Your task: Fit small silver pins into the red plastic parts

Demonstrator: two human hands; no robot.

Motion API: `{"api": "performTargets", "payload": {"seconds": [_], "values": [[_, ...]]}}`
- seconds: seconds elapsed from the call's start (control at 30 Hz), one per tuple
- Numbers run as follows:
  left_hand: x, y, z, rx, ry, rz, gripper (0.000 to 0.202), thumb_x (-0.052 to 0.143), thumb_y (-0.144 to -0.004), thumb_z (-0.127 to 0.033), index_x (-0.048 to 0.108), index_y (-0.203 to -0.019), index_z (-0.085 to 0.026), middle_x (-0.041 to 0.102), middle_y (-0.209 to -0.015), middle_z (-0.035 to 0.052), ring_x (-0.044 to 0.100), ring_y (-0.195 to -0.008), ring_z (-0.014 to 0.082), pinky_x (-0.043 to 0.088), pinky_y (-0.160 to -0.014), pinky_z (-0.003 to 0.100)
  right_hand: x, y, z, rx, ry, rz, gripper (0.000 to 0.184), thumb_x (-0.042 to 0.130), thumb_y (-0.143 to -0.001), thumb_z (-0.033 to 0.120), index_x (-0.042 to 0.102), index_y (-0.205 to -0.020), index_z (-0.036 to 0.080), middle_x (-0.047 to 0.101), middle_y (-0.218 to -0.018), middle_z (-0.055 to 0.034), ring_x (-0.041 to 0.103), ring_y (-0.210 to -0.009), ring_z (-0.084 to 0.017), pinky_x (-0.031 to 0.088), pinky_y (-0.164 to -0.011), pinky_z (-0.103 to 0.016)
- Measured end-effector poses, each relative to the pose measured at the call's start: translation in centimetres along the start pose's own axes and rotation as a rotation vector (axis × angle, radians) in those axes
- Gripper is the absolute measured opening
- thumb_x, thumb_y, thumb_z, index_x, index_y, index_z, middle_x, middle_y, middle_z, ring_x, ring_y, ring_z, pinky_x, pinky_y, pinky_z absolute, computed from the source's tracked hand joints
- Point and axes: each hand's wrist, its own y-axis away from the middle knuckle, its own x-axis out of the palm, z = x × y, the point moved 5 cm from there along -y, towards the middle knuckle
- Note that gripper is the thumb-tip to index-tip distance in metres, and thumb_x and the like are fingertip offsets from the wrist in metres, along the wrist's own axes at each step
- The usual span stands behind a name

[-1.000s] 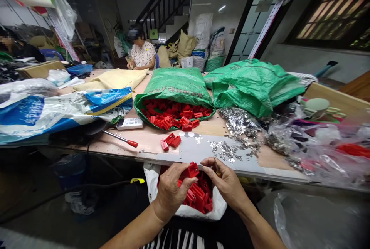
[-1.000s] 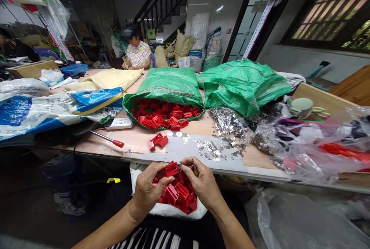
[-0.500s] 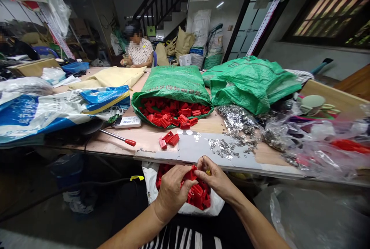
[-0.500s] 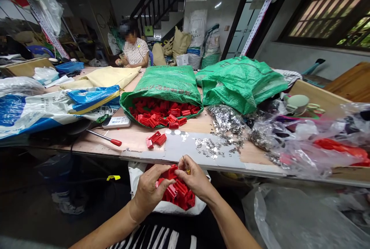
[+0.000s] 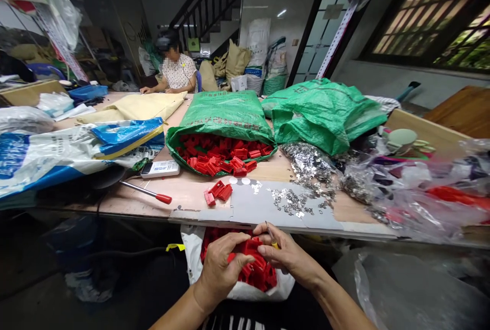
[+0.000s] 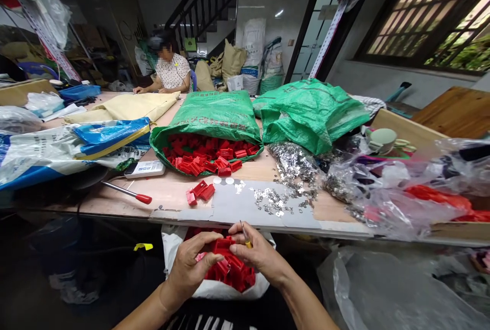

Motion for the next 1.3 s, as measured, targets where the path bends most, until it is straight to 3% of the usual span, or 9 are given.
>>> {"api": "performTargets", "payload": {"seconds": [0.2,0.33,0.43,0.5,0.63,0.73,1.0,1.17,1.3], "values": [[-0.2,-0.3,1.1,-0.087,0.117,0.034,0.026,0.066,-0.081,-0.022,0.065,-0.106,-0.02,0.073,-0.099,0.0064,0.068,-0.09,0.0187,0.053,-0.082,0.028,0.2,-0.4,-0.2,-0.013,-0.084,0.031,0.046,0.076,-0.077,0.045,0.048,-0.104,0.021,0.047,-0.077,0.0052,0.029,-0.051,-0.003,0.017,-0.045,-0.017],[0.1,-0.4,3.5,-0.434,0.497,0.124,0.024,0.068,-0.078,-0.03,0.068,-0.1,-0.019,0.072,-0.093,0.0056,0.067,-0.084,0.0184,0.052,-0.078,0.027,0.8,-0.9,-0.3,0.013,-0.139,0.081,0.048,0.078,-0.072,0.043,0.048,-0.102,0.021,0.046,-0.074,0.0061,0.032,-0.051,-0.004,0.019,-0.045,-0.016],[0.3,-0.1,4.9,-0.631,0.766,0.101,0.028,0.072,-0.075,-0.033,0.068,-0.097,-0.017,0.071,-0.091,0.0053,0.065,-0.085,0.0174,0.051,-0.079,0.027,0.5,-1.8,0.5,0.053,-0.011,0.135,0.05,0.075,-0.073,0.049,0.048,-0.104,0.021,0.054,-0.079,0.0032,0.039,-0.053,-0.006,0.025,-0.047,-0.017],[0.5,0.2,5.4,-0.707,0.874,0.055,0.031,0.073,-0.074,-0.036,0.068,-0.098,-0.016,0.069,-0.092,0.0055,0.064,-0.085,0.0171,0.051,-0.081,0.029,-1.4,-2.9,1.8,0.005,0.204,0.038,0.047,0.068,-0.077,0.052,0.05,-0.106,0.021,0.059,-0.088,-0.001,0.047,-0.058,-0.01,0.033,-0.051,-0.02],[1.1,0.9,5.6,-0.857,1.063,-0.061,0.037,0.073,-0.074,-0.042,0.066,-0.102,-0.018,0.064,-0.089,0.0036,0.063,-0.072,0.0138,0.055,-0.07,0.032,-7.0,-5.4,5.9,-0.154,0.945,-0.473,0.019,0.054,-0.087,0.037,0.058,-0.096,0.021,0.065,-0.093,-0.0044,0.06,-0.084,-0.021,0.043,-0.069,-0.029],[1.3,1.0,5.4,-0.902,1.112,-0.1,0.039,0.073,-0.073,-0.042,0.064,-0.103,-0.018,0.061,-0.084,0.0025,0.061,-0.066,0.0111,0.055,-0.063,0.027,-9.3,-7.6,7.2,-0.085,1.217,-0.587,0.011,0.053,-0.086,0.022,0.061,-0.094,0.022,0.068,-0.093,-0.0047,0.061,-0.088,-0.022,0.041,-0.072,-0.03],[0.5,0.4,5.2,-0.929,1.069,-0.143,0.037,0.075,-0.073,-0.04,0.065,-0.1,-0.018,0.064,-0.085,0.0026,0.064,-0.066,0.013,0.055,-0.064,0.029,-10.8,-12.1,7.9,-0.031,1.261,-0.58,0.008,0.06,-0.079,0.013,0.063,-0.078,0.021,0.067,-0.079,-0.0026,0.06,-0.078,-0.021,0.033,-0.06,-0.026],[0.3,0.1,5.1,-0.931,1.092,-0.126,0.035,0.074,-0.073,-0.039,0.065,-0.101,-0.019,0.064,-0.082,0.0024,0.063,-0.068,0.0129,0.055,-0.065,0.03,-11.5,-12.6,7.9,-0.059,1.186,-0.551,0.01,0.062,-0.076,0.012,0.06,-0.07,0.02,0.063,-0.068,0.0003,0.058,-0.068,-0.017,0.033,-0.058,-0.024],[0.3,-0.3,5.2,-0.939,1.121,-0.143,0.033,0.074,-0.075,-0.037,0.065,-0.101,-0.019,0.064,-0.084,0.002,0.063,-0.071,0.0127,0.056,-0.069,0.032,-10.5,-11.4,8.4,-0.173,1.095,-0.527,0.005,0.055,-0.081,0.018,0.056,-0.077,0.021,0.062,-0.073,0.0008,0.056,-0.069,-0.016,0.037,-0.062,-0.024]]}}
